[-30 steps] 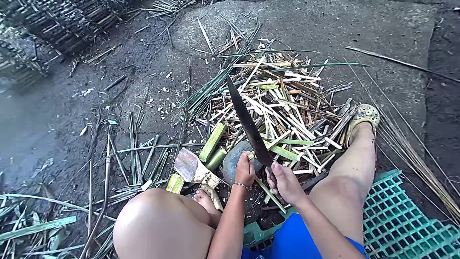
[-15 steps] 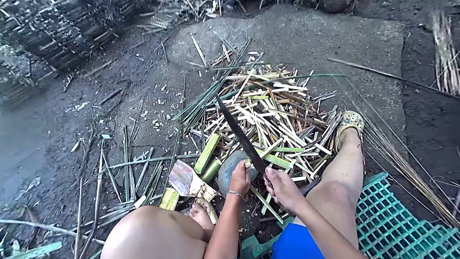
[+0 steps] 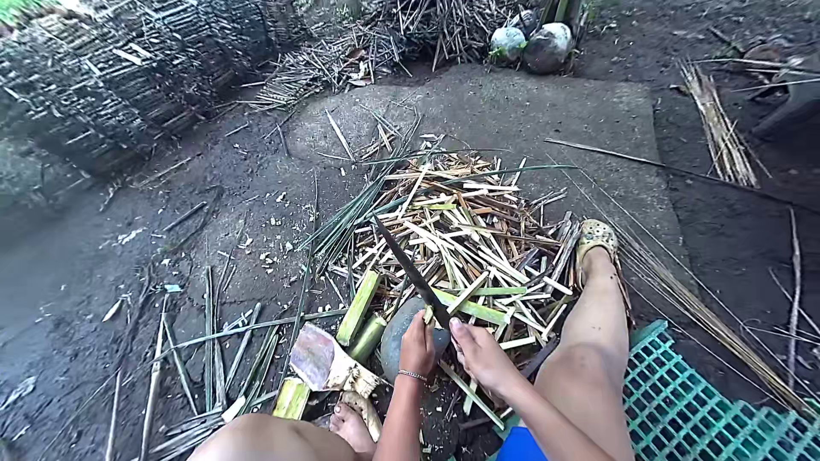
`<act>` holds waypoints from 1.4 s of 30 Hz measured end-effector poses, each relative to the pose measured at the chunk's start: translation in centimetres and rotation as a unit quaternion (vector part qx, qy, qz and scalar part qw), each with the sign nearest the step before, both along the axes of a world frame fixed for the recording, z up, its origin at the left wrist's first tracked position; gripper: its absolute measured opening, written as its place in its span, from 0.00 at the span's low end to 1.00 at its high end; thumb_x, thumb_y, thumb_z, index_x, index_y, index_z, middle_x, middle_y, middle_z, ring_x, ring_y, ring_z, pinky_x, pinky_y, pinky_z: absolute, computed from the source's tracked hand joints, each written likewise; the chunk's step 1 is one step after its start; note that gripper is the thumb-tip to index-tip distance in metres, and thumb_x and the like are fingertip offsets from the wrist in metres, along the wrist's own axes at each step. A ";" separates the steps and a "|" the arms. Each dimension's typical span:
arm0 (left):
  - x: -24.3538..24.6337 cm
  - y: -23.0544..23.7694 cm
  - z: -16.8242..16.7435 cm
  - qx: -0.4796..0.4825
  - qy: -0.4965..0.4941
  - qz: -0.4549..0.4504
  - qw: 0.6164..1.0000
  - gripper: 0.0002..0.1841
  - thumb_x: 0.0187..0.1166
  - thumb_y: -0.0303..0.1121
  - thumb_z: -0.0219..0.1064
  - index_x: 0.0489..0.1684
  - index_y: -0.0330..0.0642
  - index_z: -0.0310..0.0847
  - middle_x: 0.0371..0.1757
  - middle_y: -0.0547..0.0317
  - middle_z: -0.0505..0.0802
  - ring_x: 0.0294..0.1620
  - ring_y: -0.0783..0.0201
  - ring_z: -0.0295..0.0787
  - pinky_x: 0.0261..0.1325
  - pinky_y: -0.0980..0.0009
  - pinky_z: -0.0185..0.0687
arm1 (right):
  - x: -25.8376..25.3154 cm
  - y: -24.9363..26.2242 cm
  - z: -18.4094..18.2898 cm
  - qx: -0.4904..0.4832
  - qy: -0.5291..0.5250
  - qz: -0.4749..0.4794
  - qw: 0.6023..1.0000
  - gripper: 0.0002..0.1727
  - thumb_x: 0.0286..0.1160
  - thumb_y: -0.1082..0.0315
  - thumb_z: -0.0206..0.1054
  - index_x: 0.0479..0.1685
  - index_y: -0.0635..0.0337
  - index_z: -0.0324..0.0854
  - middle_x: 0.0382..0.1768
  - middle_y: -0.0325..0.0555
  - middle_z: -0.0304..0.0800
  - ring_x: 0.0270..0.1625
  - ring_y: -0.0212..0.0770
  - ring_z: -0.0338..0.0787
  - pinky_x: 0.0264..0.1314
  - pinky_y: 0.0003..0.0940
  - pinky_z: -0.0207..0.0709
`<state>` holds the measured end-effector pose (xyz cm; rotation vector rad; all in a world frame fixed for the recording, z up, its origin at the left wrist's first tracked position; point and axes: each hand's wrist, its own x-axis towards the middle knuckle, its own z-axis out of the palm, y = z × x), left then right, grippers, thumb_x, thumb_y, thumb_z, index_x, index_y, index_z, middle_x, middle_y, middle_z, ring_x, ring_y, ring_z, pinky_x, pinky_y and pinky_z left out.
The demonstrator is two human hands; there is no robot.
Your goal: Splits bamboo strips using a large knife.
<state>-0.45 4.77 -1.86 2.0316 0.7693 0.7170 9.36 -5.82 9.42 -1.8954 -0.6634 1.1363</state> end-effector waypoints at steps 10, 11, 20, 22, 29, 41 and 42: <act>-1.8 2.0 0.6 -0.106 -0.211 0.219 0.947 0.48 0.76 0.45 0.58 0.89 0.22 0.33 0.87 0.23 0.61 0.81 0.45 0.71 0.76 0.57 0.73 | -1.1 0.4 -3.6 -0.021 0.017 -0.052 0.998 0.34 0.94 0.41 0.39 0.38 0.61 0.79 0.18 0.40 0.70 0.17 0.37 0.71 0.25 0.38 0.72; -1.8 2.2 1.5 -0.100 -0.228 0.220 0.943 0.49 0.75 0.44 0.59 0.89 0.21 0.33 0.87 0.23 0.60 0.83 0.46 0.69 0.77 0.58 0.73 | -1.0 0.4 -3.0 -0.025 0.023 -0.052 0.998 0.33 0.94 0.41 0.40 0.39 0.61 0.79 0.18 0.40 0.69 0.17 0.37 0.71 0.24 0.37 0.71; -1.7 3.0 6.3 -0.030 -0.201 0.040 0.978 0.68 0.54 0.56 0.81 0.88 0.19 0.38 0.88 0.26 0.61 0.90 0.49 0.58 0.88 0.57 0.60 | -2.3 1.5 -5.1 -0.060 -0.037 -0.026 0.997 0.37 0.94 0.43 0.40 0.46 0.67 0.86 0.33 0.55 0.85 0.38 0.51 0.85 0.48 0.56 0.77; -1.2 2.2 7.2 -0.019 -0.142 -0.017 0.990 0.65 0.54 0.45 0.83 0.90 0.23 0.38 0.86 0.30 0.68 0.89 0.47 0.63 0.86 0.52 0.64 | -2.1 1.9 -3.8 -0.060 -0.043 -0.008 0.997 0.34 0.95 0.46 0.41 0.47 0.66 0.86 0.37 0.56 0.87 0.44 0.51 0.87 0.53 0.56 0.77; 0.0 0.3 5.6 -0.061 -0.038 0.022 0.997 0.49 0.66 0.29 0.78 0.89 0.26 0.50 0.67 0.37 0.89 0.74 0.45 0.83 0.83 0.46 0.67 | -4.2 0.1 -6.7 -0.093 -0.049 -0.024 0.994 0.33 0.95 0.46 0.42 0.45 0.66 0.85 0.35 0.56 0.86 0.43 0.52 0.87 0.52 0.57 0.77; -0.7 -0.4 2.0 -0.088 -0.086 0.113 0.986 0.22 0.85 0.30 0.57 0.67 0.16 0.69 0.49 0.36 0.90 0.51 0.54 0.89 0.63 0.58 0.84 | -5.2 0.5 -8.3 -0.167 -0.048 0.036 0.984 0.37 0.91 0.38 0.44 0.56 0.63 0.86 0.50 0.62 0.91 0.59 0.61 0.90 0.64 0.64 0.78; -0.9 -0.6 2.0 -0.062 -0.109 0.137 0.983 0.23 0.85 0.32 0.55 0.65 0.15 0.69 0.45 0.39 0.90 0.47 0.60 0.89 0.59 0.63 0.84 | -5.4 0.3 -7.4 -0.166 -0.049 0.040 0.984 0.36 0.90 0.38 0.45 0.57 0.62 0.86 0.48 0.62 0.91 0.57 0.61 0.90 0.62 0.65 0.78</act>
